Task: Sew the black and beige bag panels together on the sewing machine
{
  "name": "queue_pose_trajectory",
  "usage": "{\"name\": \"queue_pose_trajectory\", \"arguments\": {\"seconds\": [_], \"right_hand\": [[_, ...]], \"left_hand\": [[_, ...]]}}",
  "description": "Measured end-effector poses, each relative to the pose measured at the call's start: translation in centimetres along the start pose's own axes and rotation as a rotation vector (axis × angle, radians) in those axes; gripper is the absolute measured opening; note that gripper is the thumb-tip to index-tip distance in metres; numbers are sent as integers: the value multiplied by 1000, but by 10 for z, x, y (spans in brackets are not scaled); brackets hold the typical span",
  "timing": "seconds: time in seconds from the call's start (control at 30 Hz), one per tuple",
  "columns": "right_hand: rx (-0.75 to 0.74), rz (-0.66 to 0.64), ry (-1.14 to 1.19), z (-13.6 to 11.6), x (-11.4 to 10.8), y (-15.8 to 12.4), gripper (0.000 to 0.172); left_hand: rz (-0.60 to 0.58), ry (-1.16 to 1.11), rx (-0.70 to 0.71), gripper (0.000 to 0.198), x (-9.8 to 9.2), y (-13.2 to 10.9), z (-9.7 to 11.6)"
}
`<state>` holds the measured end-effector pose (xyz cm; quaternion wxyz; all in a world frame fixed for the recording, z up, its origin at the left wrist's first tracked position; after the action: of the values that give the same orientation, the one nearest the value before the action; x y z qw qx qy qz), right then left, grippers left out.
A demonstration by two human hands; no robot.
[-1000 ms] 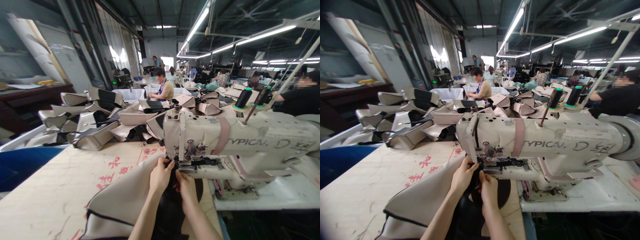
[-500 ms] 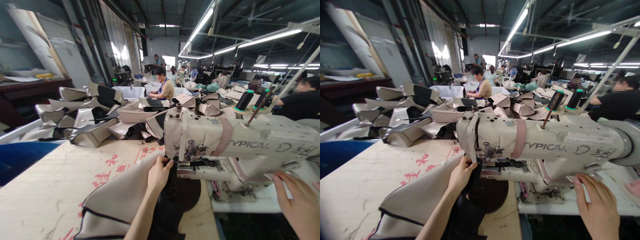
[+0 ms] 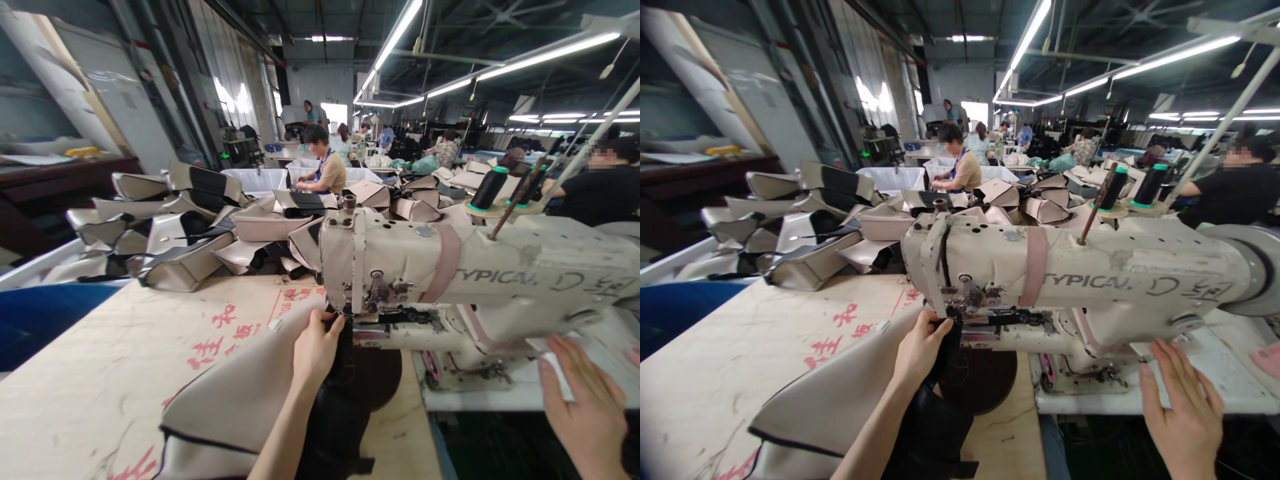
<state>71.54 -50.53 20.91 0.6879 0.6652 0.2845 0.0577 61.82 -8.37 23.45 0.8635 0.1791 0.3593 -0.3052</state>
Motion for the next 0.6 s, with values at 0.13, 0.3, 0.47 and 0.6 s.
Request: {"name": "queue_pose_trajectory", "arguments": {"seconds": [0.13,0.3,0.47,0.6], "right_hand": [[173,94,86,-34,-25,32,29],[703,-404,770,-158,12,-6,28],[1045,-844,1265,-281,74,-23,39],[1175,-719,1245,-302,98,-21,42]], "left_hand": [[-8,-5,-18,27,0,1,-1],[-5,-19,-19,27,1,2,-1],[-11,-28,-10,27,1,2,-1],[-27,-37,-5,24,1,7,-2]]}}
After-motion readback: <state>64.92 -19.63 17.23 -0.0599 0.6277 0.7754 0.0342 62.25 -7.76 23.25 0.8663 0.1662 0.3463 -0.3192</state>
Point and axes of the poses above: each hand's wrist, its own y-axis towards the middle knuckle, its own x-axis out of the palm, z = x × y, the point moved 5 cm from there along y, towards the middle knuckle, and after that the axes turned 9 degrees about z, right-handed, at the moved point
